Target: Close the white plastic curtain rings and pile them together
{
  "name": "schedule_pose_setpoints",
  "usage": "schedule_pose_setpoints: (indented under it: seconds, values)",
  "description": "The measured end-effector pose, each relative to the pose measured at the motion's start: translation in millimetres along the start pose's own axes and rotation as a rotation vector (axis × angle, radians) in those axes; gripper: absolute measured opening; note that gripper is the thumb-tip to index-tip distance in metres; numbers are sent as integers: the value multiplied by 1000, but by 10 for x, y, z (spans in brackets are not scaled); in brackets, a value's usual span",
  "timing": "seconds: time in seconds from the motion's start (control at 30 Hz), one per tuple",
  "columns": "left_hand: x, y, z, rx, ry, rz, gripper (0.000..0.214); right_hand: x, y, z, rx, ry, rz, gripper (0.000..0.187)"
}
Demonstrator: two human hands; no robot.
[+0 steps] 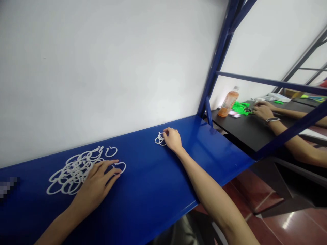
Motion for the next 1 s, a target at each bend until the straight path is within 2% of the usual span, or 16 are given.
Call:
schedule_pose_setpoints:
  seconds: [0.1, 0.2, 0.43, 0.73, 1.0]
  values:
    - [75, 32, -30, 2, -79, 88, 20, 63, -42, -15, -30, -20, 21, 15]
    - [107, 53, -44, 4, -96, 112, 20, 70, -65, -15, -45, -18, 37, 17]
    - [101, 83, -53, 53, -96, 129, 24, 71, -61, -24, -45, -10, 65, 18]
    - [89, -3, -8, -2, -65, 130, 25, 62, -68, -18, -48, 14, 41, 18]
    - [80, -8, -13, 5, -67, 91, 19, 17, -59, 0, -48, 27, 16, 18]
Point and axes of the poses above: each hand's wrist, its own z-axis away from the middle knuckle, its own y-axis out of the back of the hand, x = y × z, the point moved 1 cm from there along -z, towards the middle knuckle, and after that the axes turned 5 degrees about -y, right-handed, at the moved point
